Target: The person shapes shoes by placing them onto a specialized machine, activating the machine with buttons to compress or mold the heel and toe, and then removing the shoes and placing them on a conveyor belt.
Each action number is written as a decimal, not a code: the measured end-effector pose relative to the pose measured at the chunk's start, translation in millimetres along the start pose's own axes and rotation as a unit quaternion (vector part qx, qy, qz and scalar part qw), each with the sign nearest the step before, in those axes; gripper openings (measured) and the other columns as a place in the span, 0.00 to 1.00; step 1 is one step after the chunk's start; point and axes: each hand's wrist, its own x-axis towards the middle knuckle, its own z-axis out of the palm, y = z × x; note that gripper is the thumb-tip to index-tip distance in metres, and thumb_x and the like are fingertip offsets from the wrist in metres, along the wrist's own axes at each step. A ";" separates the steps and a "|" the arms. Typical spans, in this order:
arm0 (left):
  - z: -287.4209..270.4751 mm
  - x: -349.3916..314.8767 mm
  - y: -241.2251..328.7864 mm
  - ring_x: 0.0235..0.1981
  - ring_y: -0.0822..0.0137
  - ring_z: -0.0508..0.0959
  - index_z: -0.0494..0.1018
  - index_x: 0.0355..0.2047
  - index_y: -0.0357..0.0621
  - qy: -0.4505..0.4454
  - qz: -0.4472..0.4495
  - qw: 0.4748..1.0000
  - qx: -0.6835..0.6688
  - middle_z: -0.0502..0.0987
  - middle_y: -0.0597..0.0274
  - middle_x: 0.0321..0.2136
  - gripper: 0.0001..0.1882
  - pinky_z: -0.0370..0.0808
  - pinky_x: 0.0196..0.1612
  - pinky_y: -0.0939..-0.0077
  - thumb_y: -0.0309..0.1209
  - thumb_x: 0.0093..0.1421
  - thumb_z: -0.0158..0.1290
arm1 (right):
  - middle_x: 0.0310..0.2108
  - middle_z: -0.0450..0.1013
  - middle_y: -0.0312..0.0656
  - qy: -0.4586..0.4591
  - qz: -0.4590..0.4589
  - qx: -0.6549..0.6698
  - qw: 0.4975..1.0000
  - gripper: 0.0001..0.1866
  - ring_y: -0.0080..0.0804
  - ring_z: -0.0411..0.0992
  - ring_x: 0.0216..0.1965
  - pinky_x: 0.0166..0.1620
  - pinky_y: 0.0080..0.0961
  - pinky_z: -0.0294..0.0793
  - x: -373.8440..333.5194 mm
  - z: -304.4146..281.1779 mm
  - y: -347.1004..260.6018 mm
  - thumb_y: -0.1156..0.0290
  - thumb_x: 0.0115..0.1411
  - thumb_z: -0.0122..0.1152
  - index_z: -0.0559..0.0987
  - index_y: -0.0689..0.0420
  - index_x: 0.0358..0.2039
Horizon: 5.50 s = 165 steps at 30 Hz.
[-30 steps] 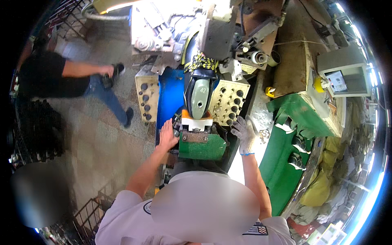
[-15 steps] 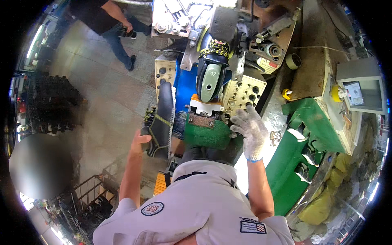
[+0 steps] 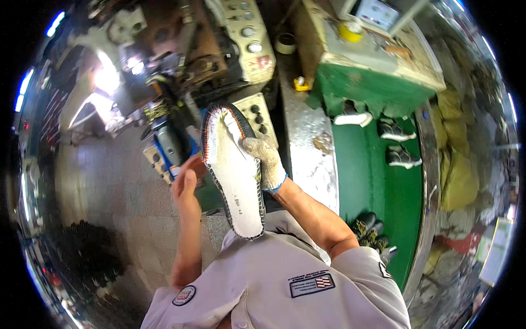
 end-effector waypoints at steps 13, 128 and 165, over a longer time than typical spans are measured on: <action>225.4 0.5 -128.7 0.53 0.66 0.78 0.69 0.58 0.27 -0.359 -0.223 0.894 0.148 0.78 0.44 0.52 0.28 0.75 0.55 0.74 0.31 0.63 0.63 | 0.44 0.79 0.42 0.279 0.049 -0.147 0.948 0.30 0.25 0.74 0.44 0.51 0.24 0.72 -118.6 -268.3 -69.8 0.56 0.59 0.66 0.78 0.64 0.57; -134.4 194.6 -85.0 0.38 0.69 0.81 0.77 0.49 0.38 0.041 -0.150 0.966 -0.208 0.82 0.60 0.42 0.30 0.78 0.45 0.72 0.53 0.75 0.38 | 0.46 0.80 0.45 0.139 -0.031 -0.143 0.979 0.26 0.26 0.74 0.46 0.52 0.24 0.72 193.1 132.5 148.9 0.58 0.66 0.63 0.79 0.69 0.53; -231.4 -5.4 -154.7 0.41 0.66 0.81 0.76 0.49 0.35 0.066 -0.269 0.961 0.006 0.82 0.57 0.41 0.32 0.75 0.51 0.71 0.32 0.42 0.72 | 0.56 0.73 0.53 0.138 0.074 -0.144 0.977 0.28 0.49 0.77 0.50 0.44 0.42 0.82 15.0 20.6 51.8 0.59 0.70 0.53 0.66 0.64 0.64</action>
